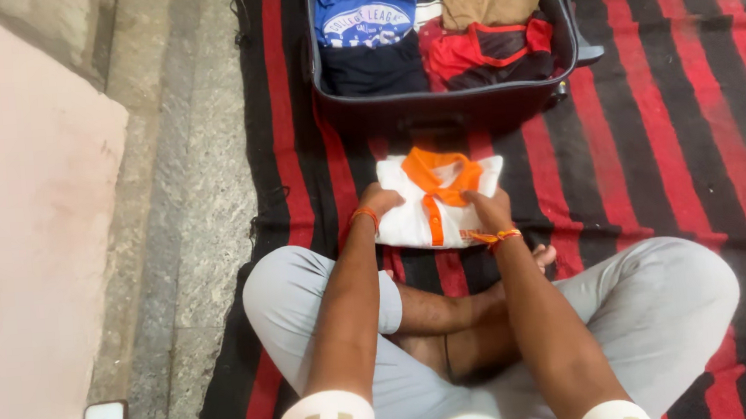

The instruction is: The person places a folded shirt into a suitcase already containing other clothes, adjusts the items to fit, closes the lid, and pulls the zipper shut.

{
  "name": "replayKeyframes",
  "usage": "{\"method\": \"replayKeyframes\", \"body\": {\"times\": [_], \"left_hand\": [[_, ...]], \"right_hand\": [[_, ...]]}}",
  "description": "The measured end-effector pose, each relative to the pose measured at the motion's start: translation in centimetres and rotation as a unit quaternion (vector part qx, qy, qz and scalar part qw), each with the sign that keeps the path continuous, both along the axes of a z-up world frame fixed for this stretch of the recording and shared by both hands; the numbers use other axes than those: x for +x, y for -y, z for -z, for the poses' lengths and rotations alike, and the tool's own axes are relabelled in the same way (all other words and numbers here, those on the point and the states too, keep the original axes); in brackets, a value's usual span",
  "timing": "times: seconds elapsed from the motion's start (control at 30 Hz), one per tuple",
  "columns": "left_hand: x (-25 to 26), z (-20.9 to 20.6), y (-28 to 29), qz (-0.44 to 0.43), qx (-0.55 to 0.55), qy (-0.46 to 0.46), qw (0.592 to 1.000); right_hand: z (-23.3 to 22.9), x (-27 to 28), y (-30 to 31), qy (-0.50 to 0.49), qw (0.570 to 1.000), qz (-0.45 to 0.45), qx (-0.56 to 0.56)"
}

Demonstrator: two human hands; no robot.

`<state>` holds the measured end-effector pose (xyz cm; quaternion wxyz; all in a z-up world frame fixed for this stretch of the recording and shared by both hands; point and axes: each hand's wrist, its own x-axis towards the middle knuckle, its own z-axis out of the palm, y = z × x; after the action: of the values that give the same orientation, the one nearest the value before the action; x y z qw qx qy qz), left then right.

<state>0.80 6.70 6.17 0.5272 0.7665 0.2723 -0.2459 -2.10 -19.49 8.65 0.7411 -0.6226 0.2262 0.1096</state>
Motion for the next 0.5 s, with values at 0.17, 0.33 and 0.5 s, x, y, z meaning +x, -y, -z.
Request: {"method": "replayKeyframes", "body": {"times": [0.17, 0.33, 0.5], "left_hand": [[0.5, -4.0, 0.3, 0.020, -0.129, 0.094, 0.987], [2.6, -15.9, -0.4, 0.042, -0.337, 0.180, 0.923], [2.1, -30.9, -0.3, 0.091, -0.226, 0.174, 0.954]], "right_hand": [[-6.1, -0.2, 0.5, 0.085, 0.986, -0.041, -0.139], [-18.9, 2.6, 2.9, 0.162, 0.963, -0.160, -0.144], [-32.1, 3.1, 4.4, 0.113, 0.964, -0.192, -0.147]]}}
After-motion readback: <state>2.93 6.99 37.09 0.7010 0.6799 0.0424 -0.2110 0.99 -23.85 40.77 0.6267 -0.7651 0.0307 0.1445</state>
